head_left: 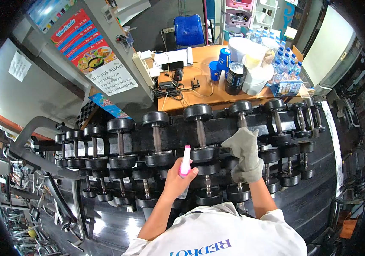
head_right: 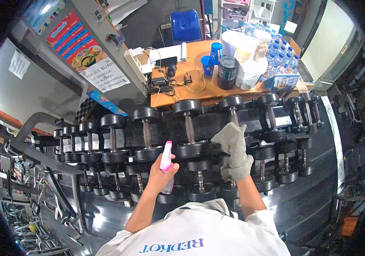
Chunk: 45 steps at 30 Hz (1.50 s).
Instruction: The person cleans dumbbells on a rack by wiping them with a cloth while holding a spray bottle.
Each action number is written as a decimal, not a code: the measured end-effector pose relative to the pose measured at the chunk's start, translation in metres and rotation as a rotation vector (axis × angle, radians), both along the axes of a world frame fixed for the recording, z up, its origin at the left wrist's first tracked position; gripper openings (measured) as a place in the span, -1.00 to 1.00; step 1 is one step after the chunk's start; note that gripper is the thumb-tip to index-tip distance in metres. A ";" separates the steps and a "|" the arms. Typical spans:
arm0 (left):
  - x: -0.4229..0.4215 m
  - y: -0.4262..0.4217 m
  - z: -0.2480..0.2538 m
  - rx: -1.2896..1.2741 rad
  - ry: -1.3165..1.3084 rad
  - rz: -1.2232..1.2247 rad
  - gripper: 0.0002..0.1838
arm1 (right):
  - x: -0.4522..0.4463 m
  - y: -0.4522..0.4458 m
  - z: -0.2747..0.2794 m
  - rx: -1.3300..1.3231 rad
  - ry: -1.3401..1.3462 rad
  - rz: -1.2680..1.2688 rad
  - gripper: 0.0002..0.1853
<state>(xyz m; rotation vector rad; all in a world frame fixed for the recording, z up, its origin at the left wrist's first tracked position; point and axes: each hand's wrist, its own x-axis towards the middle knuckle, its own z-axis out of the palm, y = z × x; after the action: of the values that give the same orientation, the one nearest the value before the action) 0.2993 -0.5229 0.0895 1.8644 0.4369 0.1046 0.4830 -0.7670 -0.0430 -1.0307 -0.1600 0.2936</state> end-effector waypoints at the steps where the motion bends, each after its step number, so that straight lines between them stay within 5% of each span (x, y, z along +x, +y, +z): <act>1: -0.002 0.000 -0.002 0.009 0.022 -0.009 -0.52 | 0.004 -0.001 -0.005 -0.677 -0.513 -0.132 -0.66; 2: -0.006 -0.001 -0.004 0.017 0.046 -0.017 -0.52 | 0.007 -0.002 -0.011 -1.354 -1.025 -0.265 -0.65; 3: -0.012 -0.001 -0.013 0.010 0.063 -0.018 -0.50 | 0.013 0.005 0.005 -1.353 -1.025 -0.262 -0.65; 5: -0.023 -0.003 -0.016 -0.009 0.097 -0.048 -0.50 | 0.019 0.024 0.066 -1.398 -0.884 0.180 -0.72; 9: -0.045 -0.011 -0.036 -0.004 0.143 -0.094 -0.50 | 0.006 0.030 0.106 -1.680 -1.357 0.012 -0.68; 23: -0.038 -0.020 -0.058 -0.071 0.179 -0.126 -0.45 | 0.051 0.054 0.076 -1.446 -1.025 -0.176 -0.76; 28: -0.014 -0.023 -0.062 0.142 0.101 -0.136 -0.30 | 0.091 0.084 0.079 -1.445 -0.988 -0.360 -0.79; 33: 0.005 -0.025 -0.058 0.220 0.223 -0.256 -0.41 | 0.102 0.157 0.085 -1.456 -0.984 -0.467 -0.80; 36: 0.004 -0.025 -0.062 0.266 0.263 -0.274 -0.38 | 0.079 0.210 0.094 -1.575 -1.128 0.145 -0.85; 38: 0.005 -0.025 -0.060 0.291 0.300 -0.285 -0.36 | 0.085 0.211 0.110 -1.579 -1.310 0.139 -0.82; 42: 0.004 -0.021 -0.065 0.322 0.326 -0.317 -0.30 | 0.088 0.218 0.138 -1.760 -1.429 0.508 -0.77; 44: 0.005 -0.025 -0.064 0.411 0.250 -0.298 -0.34 | 0.095 0.224 0.149 -1.879 -1.083 0.628 -0.70; 45: 0.007 -0.026 -0.060 0.418 0.321 -0.332 -0.21 | 0.111 0.237 0.122 -1.958 -1.233 0.693 -0.69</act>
<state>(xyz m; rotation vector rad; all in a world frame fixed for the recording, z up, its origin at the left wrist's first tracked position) 0.3067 -0.5490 0.0294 2.3532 0.3329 -0.3570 0.5938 -0.5305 0.0788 -3.0084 -1.5973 0.3562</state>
